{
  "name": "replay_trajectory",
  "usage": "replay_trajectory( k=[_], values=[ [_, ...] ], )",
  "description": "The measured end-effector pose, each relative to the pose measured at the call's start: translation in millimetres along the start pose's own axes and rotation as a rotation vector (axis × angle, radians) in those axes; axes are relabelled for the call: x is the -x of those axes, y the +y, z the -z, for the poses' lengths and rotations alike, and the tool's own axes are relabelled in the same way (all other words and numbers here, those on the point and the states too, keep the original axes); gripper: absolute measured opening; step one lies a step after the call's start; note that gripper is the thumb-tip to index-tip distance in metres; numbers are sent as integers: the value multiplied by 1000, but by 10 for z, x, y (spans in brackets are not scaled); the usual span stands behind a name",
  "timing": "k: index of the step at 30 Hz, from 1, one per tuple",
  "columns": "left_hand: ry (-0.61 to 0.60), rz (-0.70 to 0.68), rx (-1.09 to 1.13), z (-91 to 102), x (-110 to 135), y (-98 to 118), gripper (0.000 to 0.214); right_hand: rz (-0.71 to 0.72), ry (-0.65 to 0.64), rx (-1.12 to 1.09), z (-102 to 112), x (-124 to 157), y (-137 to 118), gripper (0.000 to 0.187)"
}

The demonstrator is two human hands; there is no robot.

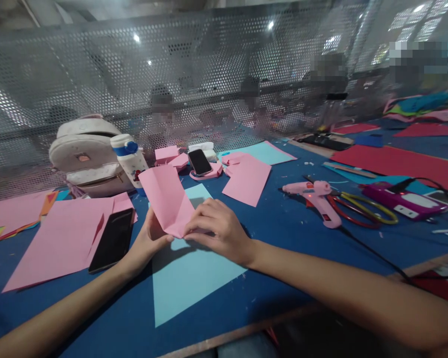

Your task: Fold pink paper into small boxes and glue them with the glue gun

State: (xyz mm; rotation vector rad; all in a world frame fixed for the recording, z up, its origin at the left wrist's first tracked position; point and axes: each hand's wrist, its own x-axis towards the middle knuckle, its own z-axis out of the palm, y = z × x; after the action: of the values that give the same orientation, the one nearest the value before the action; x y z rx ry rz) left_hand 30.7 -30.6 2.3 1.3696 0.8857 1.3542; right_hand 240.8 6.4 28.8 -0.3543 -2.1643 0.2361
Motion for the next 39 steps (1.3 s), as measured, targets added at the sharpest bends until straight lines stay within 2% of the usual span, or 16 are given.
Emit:
replay_trajectory(
  k=[7,11,15,17,19,22,24,25,27,30,32,34,36,39],
  values=[
    [29,14,53,3,-34,-53,82,42,69,-7,-41,28,26,11],
    [66,52,61,-26,-19,-55,86,87,134,-2,-84,29,46,6],
    [79,73,45,-28,-36,-63,96,105,145,25,-98,26,65,10],
    [116,12,1,37,-94,-8,104,123,125,43,-86,25,73,12],
    [190,-137,-86,160,-183,125,105,156,98,72,-66,24,82,13],
    [273,-436,-356,393,-315,454,109,236,66,140,-32,19,92,10],
    [235,-543,-541,513,-368,699,121,312,65,199,-14,10,93,9],
    [170,-508,-597,549,-382,809,121,354,71,227,-8,4,91,8],
    [62,-319,-624,575,-389,984,110,442,83,270,1,-9,83,8],
    [-16,-14,-629,553,-383,1117,69,555,84,291,9,-20,63,11],
    [-115,195,-675,544,-386,1145,41,606,81,292,17,-19,48,12],
    [-232,348,-684,553,-398,1154,28,642,76,294,30,-16,36,13],
    [-318,392,-627,576,-418,1166,23,668,72,305,48,-15,28,14],
    [-397,360,-572,627,-464,1202,22,677,78,316,76,-19,23,14]
  ],
)
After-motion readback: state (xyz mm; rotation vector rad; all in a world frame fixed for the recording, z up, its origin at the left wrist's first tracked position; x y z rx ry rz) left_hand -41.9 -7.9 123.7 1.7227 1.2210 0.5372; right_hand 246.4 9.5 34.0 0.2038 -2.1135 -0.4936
